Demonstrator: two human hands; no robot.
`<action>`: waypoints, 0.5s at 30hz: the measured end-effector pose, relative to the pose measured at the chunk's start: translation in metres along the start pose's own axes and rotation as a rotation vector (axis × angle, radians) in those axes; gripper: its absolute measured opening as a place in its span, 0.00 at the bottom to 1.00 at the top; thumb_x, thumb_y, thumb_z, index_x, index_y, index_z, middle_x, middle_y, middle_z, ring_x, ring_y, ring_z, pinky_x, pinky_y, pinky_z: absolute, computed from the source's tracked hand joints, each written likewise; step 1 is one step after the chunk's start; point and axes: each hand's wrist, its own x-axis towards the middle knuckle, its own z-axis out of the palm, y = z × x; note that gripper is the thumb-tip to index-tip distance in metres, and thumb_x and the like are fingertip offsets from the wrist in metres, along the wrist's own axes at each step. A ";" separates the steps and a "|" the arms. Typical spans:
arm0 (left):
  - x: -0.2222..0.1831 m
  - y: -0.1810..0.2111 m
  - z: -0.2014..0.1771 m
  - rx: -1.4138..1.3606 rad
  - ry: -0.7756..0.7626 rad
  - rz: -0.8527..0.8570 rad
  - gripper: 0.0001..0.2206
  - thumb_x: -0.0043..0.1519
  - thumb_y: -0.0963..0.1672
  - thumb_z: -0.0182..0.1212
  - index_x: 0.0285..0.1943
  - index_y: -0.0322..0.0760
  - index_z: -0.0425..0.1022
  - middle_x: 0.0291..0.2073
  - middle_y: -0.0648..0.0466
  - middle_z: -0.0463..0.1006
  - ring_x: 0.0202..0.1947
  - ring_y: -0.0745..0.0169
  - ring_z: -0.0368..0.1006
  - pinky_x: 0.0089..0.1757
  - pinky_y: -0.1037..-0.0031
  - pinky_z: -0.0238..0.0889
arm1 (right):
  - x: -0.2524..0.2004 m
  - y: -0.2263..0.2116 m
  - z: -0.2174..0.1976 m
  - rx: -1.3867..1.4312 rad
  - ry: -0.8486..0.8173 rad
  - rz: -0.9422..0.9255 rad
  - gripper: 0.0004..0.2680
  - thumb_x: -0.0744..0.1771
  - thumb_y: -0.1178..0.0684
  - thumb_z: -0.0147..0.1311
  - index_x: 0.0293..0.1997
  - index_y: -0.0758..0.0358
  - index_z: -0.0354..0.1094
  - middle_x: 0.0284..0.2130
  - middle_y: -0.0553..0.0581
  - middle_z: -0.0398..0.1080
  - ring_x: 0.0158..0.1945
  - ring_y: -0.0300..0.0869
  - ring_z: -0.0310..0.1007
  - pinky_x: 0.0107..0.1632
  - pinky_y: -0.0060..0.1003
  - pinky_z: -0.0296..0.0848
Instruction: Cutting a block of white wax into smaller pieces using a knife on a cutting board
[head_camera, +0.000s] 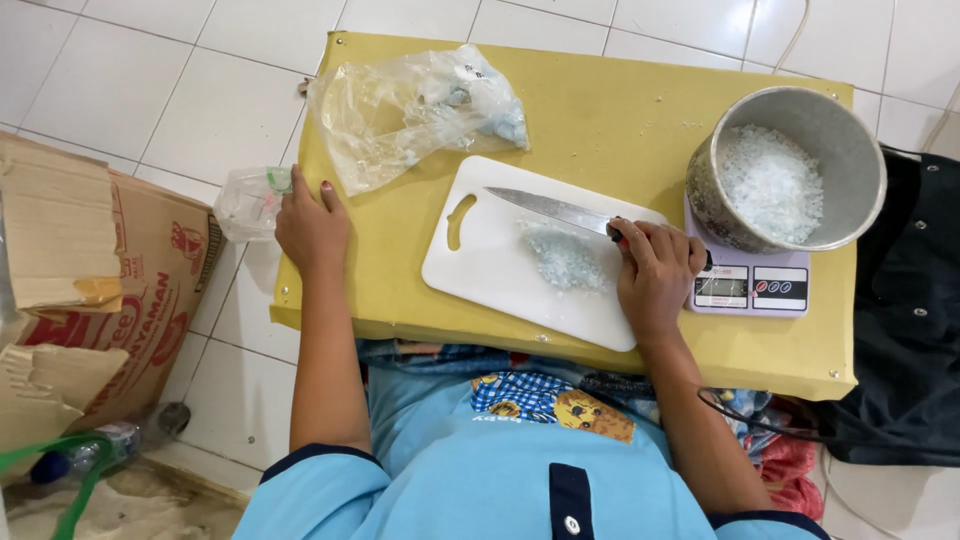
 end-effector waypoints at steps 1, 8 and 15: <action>-0.002 -0.001 0.000 0.000 0.002 -0.008 0.24 0.69 0.52 0.50 0.72 0.41 0.65 0.43 0.42 0.78 0.43 0.34 0.77 0.43 0.49 0.67 | -0.003 0.001 0.000 0.004 -0.002 -0.007 0.06 0.71 0.50 0.59 0.51 0.40 0.78 0.39 0.46 0.75 0.48 0.40 0.72 0.60 0.42 0.56; 0.002 -0.002 -0.004 -0.064 0.008 0.026 0.23 0.67 0.52 0.53 0.69 0.42 0.68 0.43 0.42 0.78 0.43 0.34 0.77 0.43 0.49 0.68 | -0.004 -0.004 0.001 -0.013 0.021 0.011 0.05 0.72 0.48 0.58 0.52 0.42 0.77 0.40 0.46 0.75 0.50 0.40 0.72 0.60 0.42 0.55; 0.003 -0.008 0.000 -0.077 0.002 0.038 0.23 0.67 0.53 0.53 0.69 0.46 0.68 0.43 0.42 0.78 0.43 0.32 0.77 0.43 0.48 0.68 | -0.004 -0.010 -0.003 -0.025 0.024 0.038 0.05 0.72 0.48 0.58 0.53 0.42 0.77 0.40 0.47 0.75 0.50 0.41 0.72 0.59 0.42 0.55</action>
